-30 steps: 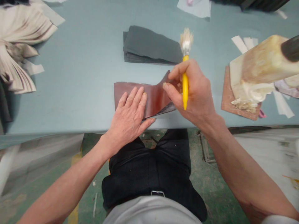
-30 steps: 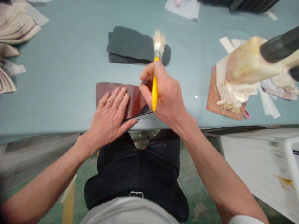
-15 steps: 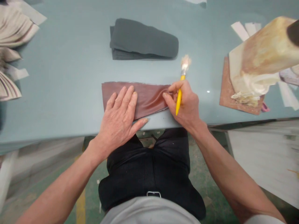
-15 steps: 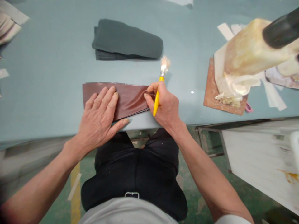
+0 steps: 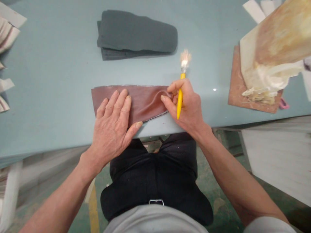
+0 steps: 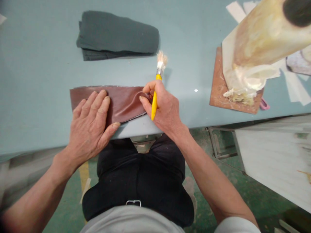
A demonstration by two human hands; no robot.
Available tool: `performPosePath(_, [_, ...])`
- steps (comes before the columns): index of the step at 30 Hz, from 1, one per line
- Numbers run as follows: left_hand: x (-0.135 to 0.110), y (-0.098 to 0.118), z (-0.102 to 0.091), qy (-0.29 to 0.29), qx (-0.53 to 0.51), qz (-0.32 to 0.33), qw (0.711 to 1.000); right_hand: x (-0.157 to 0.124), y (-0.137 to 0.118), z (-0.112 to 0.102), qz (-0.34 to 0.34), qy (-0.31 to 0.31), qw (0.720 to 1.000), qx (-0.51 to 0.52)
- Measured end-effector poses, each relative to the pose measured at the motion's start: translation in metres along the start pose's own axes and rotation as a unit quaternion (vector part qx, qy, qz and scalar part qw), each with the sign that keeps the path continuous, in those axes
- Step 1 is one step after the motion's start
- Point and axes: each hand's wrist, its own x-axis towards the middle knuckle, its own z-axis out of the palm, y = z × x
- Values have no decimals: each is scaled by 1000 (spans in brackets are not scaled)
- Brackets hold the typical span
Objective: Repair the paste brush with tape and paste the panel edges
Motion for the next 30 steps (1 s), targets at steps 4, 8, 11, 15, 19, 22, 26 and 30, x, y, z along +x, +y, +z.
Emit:
performPosePath(4, [0, -1, 0, -3, -7, -7, 1000, 2, 0, -3, 9, -17, 1000, 4])
performPosePath(8, [1, 0, 0, 1, 0, -5, 1000, 5, 1, -7, 10, -38, 999, 15])
performPosePath(11, [1, 0, 0, 1, 2, -2, 1000, 6, 1, -8, 5, -44, 999, 29])
performPosePath(15, [1, 0, 0, 4, -3, -6, 1000, 7, 2, -8, 2, -45, 998, 34])
performPosePath(19, [1, 0, 1, 9, 4, -2, 1000, 7, 2, -9, 0, -52, 998, 24])
performPosePath(22, [1, 0, 1, 17, 11, 5, 1000, 8, 1, -10, 3, -55, 998, 16])
performPosePath(26, [1, 0, 0, 12, 6, 1, 1000, 7, 1, -9, 0, -54, 998, 25])
performPosePath(30, [1, 1, -1, 0, 3, -7, 1000, 6, 2, -9, 3, -52, 999, 16])
